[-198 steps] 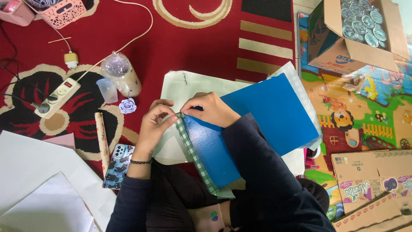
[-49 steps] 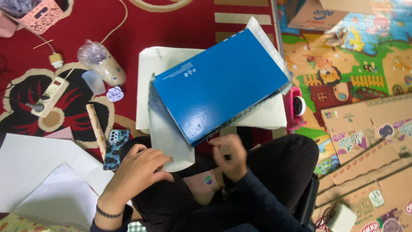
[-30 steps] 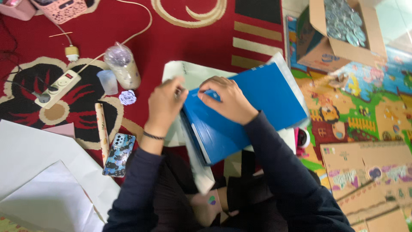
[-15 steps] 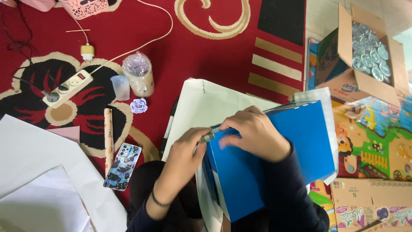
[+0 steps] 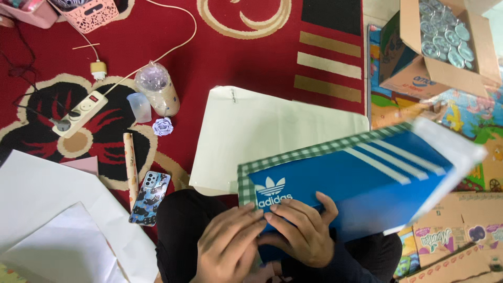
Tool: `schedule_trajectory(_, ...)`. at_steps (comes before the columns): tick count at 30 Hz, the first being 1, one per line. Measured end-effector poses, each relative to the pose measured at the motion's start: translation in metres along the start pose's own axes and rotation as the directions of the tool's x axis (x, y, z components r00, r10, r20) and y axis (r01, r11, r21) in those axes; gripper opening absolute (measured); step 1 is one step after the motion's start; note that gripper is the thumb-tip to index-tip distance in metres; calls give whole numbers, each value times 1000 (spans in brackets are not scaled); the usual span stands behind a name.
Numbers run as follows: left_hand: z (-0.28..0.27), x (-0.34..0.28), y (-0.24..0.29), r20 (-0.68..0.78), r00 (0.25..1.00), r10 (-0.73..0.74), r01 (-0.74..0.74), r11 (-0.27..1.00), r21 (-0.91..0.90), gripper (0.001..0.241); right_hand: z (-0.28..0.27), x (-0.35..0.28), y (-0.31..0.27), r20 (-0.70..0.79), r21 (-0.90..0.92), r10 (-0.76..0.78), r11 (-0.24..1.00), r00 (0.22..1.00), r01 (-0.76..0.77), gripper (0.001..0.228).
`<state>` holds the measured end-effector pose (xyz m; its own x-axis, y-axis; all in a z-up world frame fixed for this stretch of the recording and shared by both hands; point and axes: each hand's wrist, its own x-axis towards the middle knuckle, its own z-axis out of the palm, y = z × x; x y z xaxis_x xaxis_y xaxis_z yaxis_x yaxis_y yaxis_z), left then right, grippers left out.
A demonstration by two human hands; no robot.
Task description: The person wraps a blue shoe box with green checkered and patterned paper by folding the paper around the box and applying tape to the edges.
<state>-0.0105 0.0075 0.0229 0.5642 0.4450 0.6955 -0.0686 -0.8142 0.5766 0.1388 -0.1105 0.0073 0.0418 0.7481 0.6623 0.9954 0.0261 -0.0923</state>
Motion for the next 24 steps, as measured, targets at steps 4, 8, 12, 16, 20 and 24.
schedule_trajectory(4,-2,-3,0,11,1000,19,-18,996,-85,15,-7,-1,-20,-3,-158,22,987,1000,-22,27)
schedule_trajectory(8,-5,-12,4,-7,1000,-28,27,995,-97,14,-38,36,-19,225,-207,-5,977,974,53,79)
schedule_trajectory(12,-3,-24,11,-44,997,-71,68,995,-72,14,-35,55,0,435,-305,-24,937,900,173,111)
schedule_trajectory(16,-13,-31,12,-21,978,-206,206,978,-10,18,-18,50,-3,572,-235,-40,949,819,211,123)
schedule_trajectory(20,-22,-30,7,51,946,-320,312,942,121,30,-3,46,-15,612,-239,-17,949,791,205,109)
schedule_trajectory(24,-13,-39,-18,125,914,-385,326,885,333,49,27,19,-2,625,-396,4,863,781,313,108)
